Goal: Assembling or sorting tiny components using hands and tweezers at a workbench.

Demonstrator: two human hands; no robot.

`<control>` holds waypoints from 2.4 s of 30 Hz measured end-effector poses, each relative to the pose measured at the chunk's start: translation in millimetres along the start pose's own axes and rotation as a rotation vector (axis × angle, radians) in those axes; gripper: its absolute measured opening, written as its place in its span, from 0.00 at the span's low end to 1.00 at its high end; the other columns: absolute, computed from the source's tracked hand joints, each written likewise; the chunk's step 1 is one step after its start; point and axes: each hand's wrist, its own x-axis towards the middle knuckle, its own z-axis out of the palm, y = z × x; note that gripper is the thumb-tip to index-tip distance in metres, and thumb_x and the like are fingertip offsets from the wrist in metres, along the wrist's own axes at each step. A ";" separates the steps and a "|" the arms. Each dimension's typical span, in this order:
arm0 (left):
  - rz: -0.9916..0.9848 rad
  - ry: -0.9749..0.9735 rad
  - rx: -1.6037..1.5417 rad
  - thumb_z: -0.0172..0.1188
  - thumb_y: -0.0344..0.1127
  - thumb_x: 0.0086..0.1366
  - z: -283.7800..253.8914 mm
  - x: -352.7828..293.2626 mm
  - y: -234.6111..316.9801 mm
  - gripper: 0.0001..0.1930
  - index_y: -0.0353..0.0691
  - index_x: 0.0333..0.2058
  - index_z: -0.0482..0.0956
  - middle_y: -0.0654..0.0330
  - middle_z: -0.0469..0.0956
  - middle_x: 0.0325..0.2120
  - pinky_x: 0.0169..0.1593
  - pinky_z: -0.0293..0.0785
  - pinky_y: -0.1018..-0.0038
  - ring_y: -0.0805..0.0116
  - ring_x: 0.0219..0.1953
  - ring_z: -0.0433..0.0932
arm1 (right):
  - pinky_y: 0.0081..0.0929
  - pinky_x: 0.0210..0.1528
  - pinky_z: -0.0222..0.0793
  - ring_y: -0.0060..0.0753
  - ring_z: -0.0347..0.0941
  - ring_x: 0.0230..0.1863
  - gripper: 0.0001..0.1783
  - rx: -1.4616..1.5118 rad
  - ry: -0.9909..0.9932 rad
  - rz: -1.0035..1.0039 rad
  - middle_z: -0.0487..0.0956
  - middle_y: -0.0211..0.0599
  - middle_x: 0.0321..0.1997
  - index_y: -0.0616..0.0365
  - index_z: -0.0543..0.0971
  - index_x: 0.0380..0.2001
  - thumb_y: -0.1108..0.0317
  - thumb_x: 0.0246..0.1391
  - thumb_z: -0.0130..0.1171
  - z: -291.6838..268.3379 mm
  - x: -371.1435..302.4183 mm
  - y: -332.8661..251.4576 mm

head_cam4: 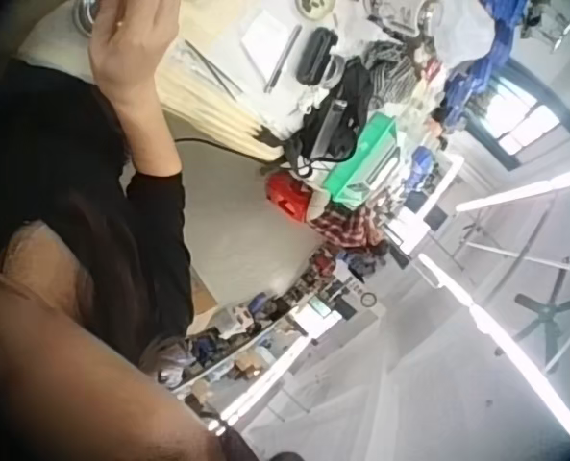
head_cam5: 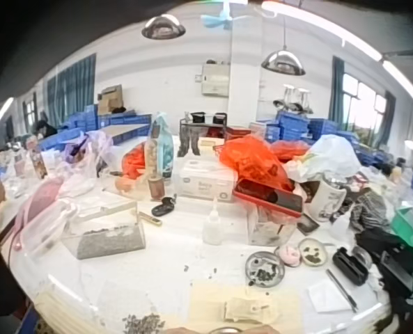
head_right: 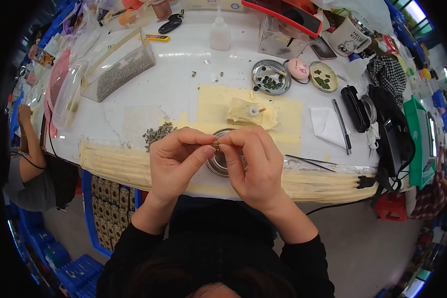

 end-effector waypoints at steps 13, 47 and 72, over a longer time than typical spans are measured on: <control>0.099 0.013 0.191 0.64 0.21 0.61 0.9 0.9 -0.4 0.08 0.30 0.40 0.83 0.57 0.82 0.35 0.42 0.76 0.79 0.74 0.35 0.80 | 0.27 0.28 0.70 0.35 0.74 0.28 0.06 -0.004 0.028 -0.027 0.77 0.38 0.30 0.62 0.78 0.33 0.79 0.52 0.65 1.2 -1.8 1.3; -0.055 -0.031 -0.111 0.60 0.22 0.67 0.1 1.0 3.1 0.07 0.27 0.43 0.79 0.56 0.82 0.38 0.43 0.79 0.79 0.74 0.39 0.81 | 0.21 0.22 0.70 0.26 0.74 0.24 0.10 0.001 0.059 -0.090 0.78 0.36 0.31 0.62 0.80 0.34 0.82 0.48 0.67 1.6 -1.6 0.1; -0.106 -0.085 -0.200 0.61 0.23 0.66 -7.7 2.0 -3.6 0.08 0.28 0.43 0.81 0.55 0.82 0.40 0.45 0.78 0.79 0.74 0.41 0.81 | 0.24 0.24 0.70 0.30 0.74 0.25 0.11 -0.070 0.103 -0.185 0.78 0.34 0.28 0.59 0.80 0.31 0.81 0.43 0.69 5.4 -2.2 1.5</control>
